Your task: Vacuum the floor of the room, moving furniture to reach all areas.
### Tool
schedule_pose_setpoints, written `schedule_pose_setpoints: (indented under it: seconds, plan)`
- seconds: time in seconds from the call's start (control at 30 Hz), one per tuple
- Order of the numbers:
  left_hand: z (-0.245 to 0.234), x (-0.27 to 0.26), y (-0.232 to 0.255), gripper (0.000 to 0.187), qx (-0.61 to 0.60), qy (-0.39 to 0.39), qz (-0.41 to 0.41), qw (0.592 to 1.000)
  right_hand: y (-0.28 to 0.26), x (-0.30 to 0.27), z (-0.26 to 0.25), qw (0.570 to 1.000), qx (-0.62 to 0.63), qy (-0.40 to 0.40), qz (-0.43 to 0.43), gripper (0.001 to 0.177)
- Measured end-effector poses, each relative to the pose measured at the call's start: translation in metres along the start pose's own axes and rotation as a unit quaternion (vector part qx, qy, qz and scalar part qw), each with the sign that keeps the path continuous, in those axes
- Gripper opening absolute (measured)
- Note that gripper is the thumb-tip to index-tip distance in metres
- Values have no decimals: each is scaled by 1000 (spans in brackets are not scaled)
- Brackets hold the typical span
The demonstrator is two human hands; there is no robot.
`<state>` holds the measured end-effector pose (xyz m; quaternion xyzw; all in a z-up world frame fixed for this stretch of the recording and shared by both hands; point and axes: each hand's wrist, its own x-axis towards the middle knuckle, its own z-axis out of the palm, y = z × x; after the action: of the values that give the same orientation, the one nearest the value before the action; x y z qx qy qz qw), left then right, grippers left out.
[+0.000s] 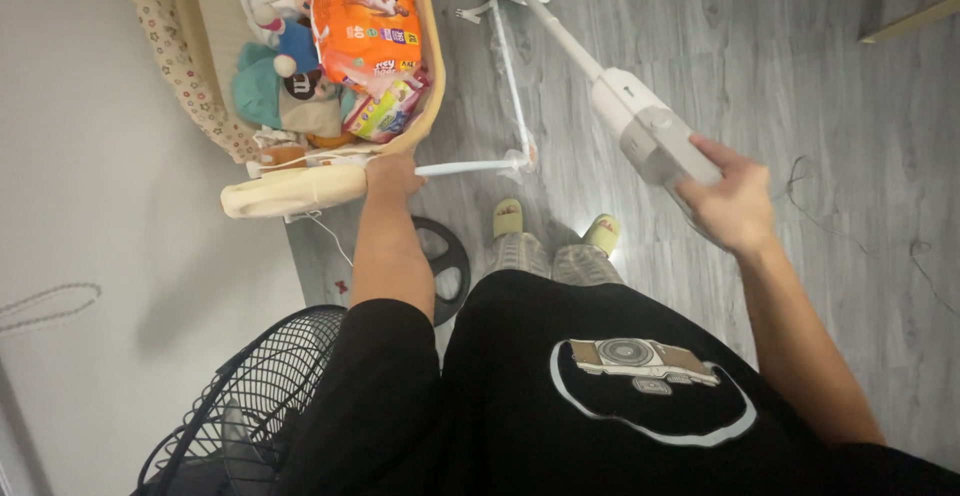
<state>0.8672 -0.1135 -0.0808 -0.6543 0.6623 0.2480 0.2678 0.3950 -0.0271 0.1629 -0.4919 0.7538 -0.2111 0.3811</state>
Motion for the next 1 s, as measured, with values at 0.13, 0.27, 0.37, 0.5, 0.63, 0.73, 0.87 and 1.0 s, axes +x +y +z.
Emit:
schedule_pose_setpoints:
  seconds: [0.13, 0.27, 0.37, 0.5, 0.63, 0.73, 0.87, 1.0]
  plan:
    - [5, 4, -5, 56, 8, 21, 15, 1000, -15, -41, -16, 989, -126, -7, -72, 65]
    - [4, 3, -3, 52, 19, 12, 30, 999, -32, -70, -34, 980, -144, -16, -135, 67]
    - [0, 2, -4, 50, 13, 5, 26, 1000, -46, -78, -39, 983, -168, -66, -37, 68]
    - [-4, -3, -4, 51, 3, 4, 20, 1000, -28, -79, -21, 961, -239, -119, -73, 70]
    - [-5, 0, -5, 51, -1, 8, 29, 1000, -10, -78, 10, 951, -250, -107, -148, 66]
    - [-6, 0, -6, 53, 1, -3, 24, 1000, -13, -92, 23, 965, -245, -80, -49, 60]
    - [-5, 1, -8, 54, 10, -15, 26, 999, -1, -100, 31, 976, -210, -57, -27, 60]
    - [-3, 6, -8, 55, 24, -23, 37, 999, 2, -100, 53, 991, -133, -29, -3, 61]
